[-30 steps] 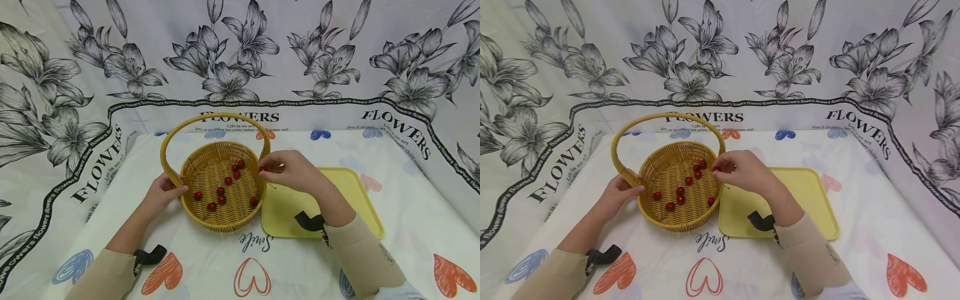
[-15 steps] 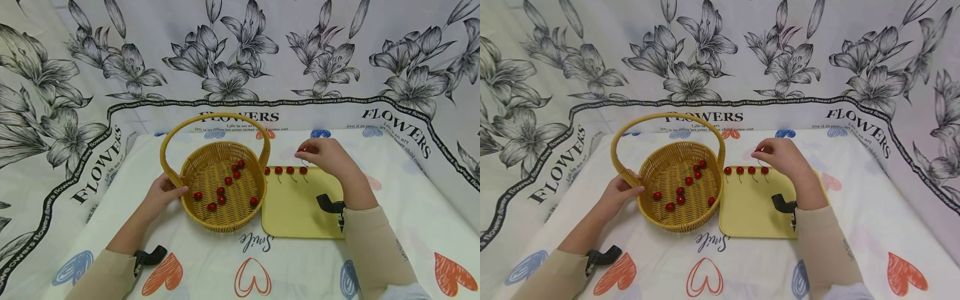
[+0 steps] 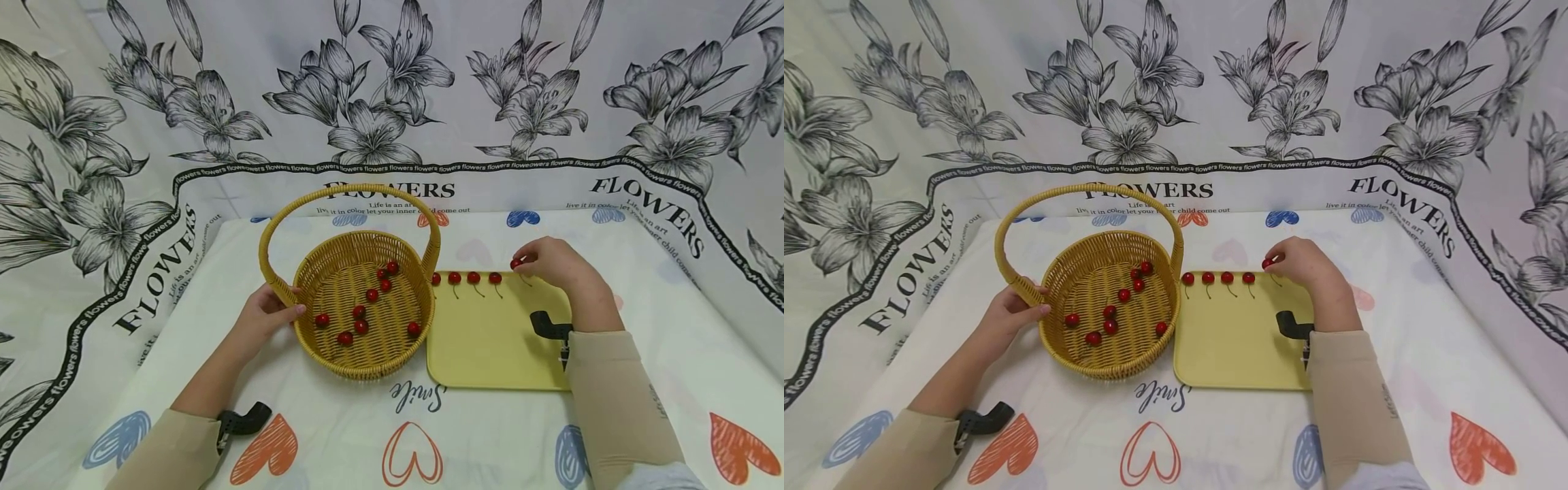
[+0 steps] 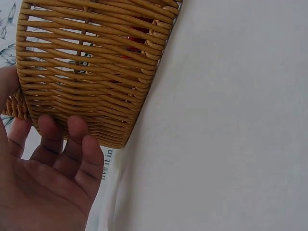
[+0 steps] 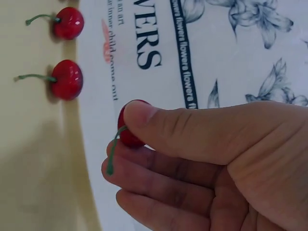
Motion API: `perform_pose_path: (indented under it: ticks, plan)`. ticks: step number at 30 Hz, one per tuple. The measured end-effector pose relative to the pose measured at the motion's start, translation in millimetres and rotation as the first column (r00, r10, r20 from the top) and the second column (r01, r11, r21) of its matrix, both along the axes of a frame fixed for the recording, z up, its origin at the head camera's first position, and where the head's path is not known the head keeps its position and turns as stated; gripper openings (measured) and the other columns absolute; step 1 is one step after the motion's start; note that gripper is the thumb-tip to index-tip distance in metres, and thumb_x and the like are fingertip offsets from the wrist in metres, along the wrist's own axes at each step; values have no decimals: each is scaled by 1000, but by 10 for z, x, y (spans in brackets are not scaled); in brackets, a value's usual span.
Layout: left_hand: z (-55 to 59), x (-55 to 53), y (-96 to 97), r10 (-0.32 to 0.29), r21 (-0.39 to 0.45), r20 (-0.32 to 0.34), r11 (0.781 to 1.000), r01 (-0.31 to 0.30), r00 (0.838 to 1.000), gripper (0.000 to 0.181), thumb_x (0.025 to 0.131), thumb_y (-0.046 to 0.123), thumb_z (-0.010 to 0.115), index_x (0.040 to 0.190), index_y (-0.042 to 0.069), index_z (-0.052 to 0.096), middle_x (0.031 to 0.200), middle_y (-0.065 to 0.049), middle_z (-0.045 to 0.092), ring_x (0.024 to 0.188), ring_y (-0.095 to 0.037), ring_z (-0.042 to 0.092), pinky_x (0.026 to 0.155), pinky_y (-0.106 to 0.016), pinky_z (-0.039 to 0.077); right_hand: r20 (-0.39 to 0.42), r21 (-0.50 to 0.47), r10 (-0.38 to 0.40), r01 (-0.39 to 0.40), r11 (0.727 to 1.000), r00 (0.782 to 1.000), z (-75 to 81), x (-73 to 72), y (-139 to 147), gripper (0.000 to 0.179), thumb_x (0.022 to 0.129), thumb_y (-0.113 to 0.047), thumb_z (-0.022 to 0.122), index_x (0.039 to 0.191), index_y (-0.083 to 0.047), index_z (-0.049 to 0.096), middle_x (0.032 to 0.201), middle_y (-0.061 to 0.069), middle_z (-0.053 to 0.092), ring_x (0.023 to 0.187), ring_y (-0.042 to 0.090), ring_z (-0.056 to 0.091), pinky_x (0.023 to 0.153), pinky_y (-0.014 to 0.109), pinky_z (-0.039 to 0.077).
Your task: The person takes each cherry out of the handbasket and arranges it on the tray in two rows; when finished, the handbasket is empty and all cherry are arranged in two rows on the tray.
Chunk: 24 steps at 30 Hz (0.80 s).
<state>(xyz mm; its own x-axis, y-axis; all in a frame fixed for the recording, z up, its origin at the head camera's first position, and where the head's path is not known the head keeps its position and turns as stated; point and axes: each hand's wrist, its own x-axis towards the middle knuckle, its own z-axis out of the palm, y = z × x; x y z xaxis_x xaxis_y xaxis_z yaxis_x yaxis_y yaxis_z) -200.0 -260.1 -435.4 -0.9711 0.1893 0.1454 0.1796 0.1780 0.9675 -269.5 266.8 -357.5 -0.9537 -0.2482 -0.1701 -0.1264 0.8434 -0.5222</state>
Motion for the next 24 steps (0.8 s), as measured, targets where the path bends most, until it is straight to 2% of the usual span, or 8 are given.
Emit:
perform_pose_path:
  ticks: [5, 9, 18, 24]
  plan:
    - [3, -1, 4, 2, 1, 5, 1000, -2, 1000, 39, 94, 2, 73, 124, -15, 53, 97, -2, 68, 80, -14, 64, 69, -27, 56, 38, 63, -19, 17, 998, 999, -126, -82, 19, 26, 92, -15, 74, 111, 3, 71, 105, 17, 69, 94, 33, 60, 85, 49, 50]
    - [0, 0, 2, 0, 1, 4, 1000, 0, 1000, 40, 94, 3, 73, 124, -15, 53, 97, -3, 69, 80, -14, 64, 69, -26, 56, 47, 88, -26, 22, 996, 999, -188, -88, 6, 24, 90, -17, 77, 105, 1, 71, 104, 18, 68, 93, 33, 58, 86, 49, 49]
    - [5, 1, 0, -5, 0, 5, 1000, 5, 1000, 43, 94, 6, 75, 124, -15, 53, 97, -5, 68, 79, -14, 64, 68, -26, 56, 37, 132, -45, 40, 990, 998, -273, -91, -77, 24, 90, -13, 75, 106, 2, 66, 102, 19, 65, 92, 35, 56, 83, 49, 49]
    - [9, -1, -3, -4, 0, 12, 1000, 4, 1000, 38, 94, 3, 74, 123, -13, 55, 96, -1, 68, 79, -13, 63, 69, -26, 56, 34, 162, -71, 65, 985, 997, -269, -77, -95, 25, 91, -14, 73, 108, 1, 64, 104, 19, 63, 94, 36, 54, 84, 49, 47]
